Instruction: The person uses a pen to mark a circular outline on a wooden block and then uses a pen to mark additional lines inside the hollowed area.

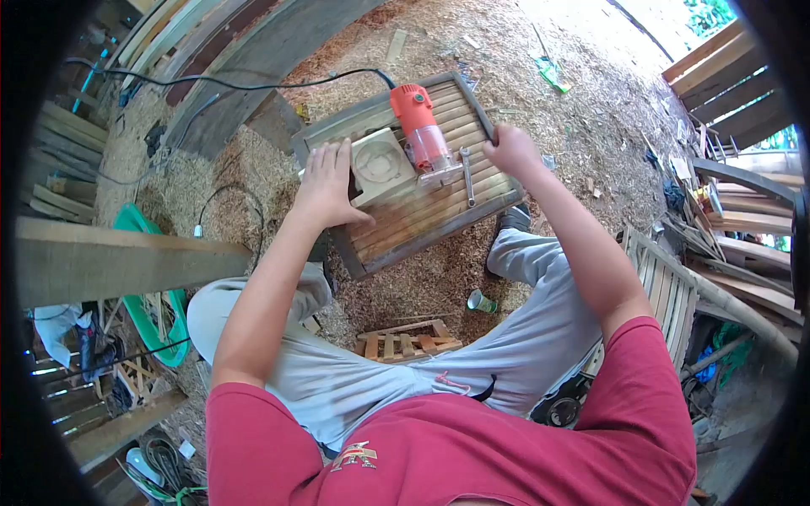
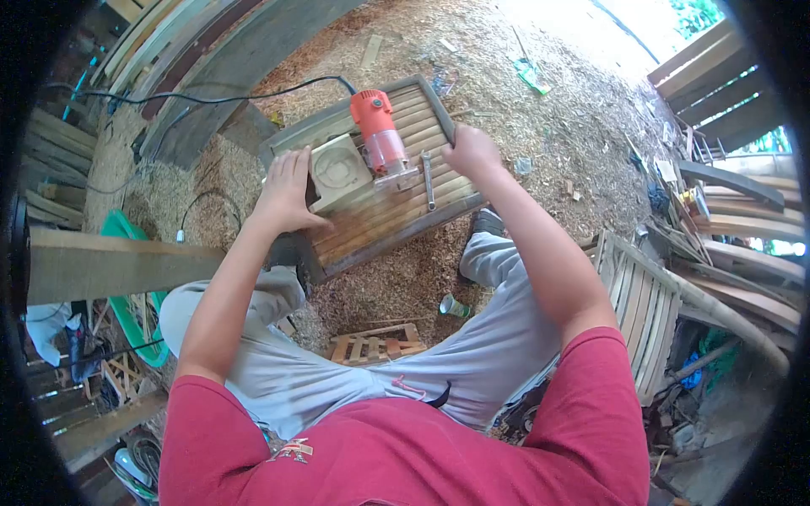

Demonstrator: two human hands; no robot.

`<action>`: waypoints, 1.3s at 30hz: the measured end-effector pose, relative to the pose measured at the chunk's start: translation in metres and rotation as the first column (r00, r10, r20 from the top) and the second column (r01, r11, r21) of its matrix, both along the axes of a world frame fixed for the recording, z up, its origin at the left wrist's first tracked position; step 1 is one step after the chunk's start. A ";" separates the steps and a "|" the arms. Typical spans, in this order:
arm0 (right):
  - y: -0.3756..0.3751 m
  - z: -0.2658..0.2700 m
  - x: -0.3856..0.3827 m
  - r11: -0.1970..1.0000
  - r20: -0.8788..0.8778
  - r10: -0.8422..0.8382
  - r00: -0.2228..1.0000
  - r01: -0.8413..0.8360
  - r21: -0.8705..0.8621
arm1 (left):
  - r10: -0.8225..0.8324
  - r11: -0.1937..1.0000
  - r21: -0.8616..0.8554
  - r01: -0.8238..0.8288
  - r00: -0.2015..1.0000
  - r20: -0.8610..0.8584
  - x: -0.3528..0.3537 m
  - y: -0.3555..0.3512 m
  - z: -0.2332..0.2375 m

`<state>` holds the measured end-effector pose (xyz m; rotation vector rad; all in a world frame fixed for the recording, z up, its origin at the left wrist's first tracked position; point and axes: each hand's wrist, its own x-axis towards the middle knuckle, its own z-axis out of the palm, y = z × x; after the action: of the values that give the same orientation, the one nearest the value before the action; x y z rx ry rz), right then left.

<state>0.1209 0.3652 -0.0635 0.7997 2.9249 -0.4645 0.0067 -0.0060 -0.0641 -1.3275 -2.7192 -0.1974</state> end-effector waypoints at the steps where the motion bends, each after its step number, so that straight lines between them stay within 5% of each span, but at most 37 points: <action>1: -0.001 0.004 -0.002 1.000 -0.082 0.003 0.997 -0.005 -0.026 | 0.029 0.999 -0.039 -0.026 0.997 0.074 0.002 0.002 0.007; 3: -0.008 0.016 -0.006 0.997 -0.249 0.003 0.968 -0.023 -0.075 | 0.091 0.991 -0.116 -0.068 0.973 0.211 0.002 0.009 0.021; 7: -0.052 0.054 0.001 0.967 -0.481 -0.046 0.875 -0.082 -0.240 | 0.108 0.994 -0.018 -0.106 0.979 0.173 0.018 0.000 0.014; 12: -0.110 0.088 0.025 0.597 -0.499 -0.098 0.861 -0.350 -0.722 | 0.117 0.993 -0.037 -0.112 0.974 0.196 0.044 -0.022 0.017; 16: -0.151 0.090 0.049 0.485 -0.494 -0.058 0.868 -0.408 -0.774 | -0.022 1.000 0.019 0.018 0.975 0.219 0.063 -0.047 0.014; 30: -0.188 0.038 0.090 0.570 -0.535 -0.186 0.824 -0.353 -0.742 | -0.161 0.952 0.298 0.066 0.939 0.304 0.071 -0.066 0.022; 39: -0.183 0.020 0.086 0.667 -0.462 -0.111 0.880 -0.279 -0.691 | -0.184 0.965 0.239 0.106 0.924 0.335 0.079 -0.042 -0.002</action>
<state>0.2072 0.1824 -0.0435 0.4409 2.6547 -1.9266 0.0854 -0.0484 -0.0662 -1.5582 -2.7644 -0.7982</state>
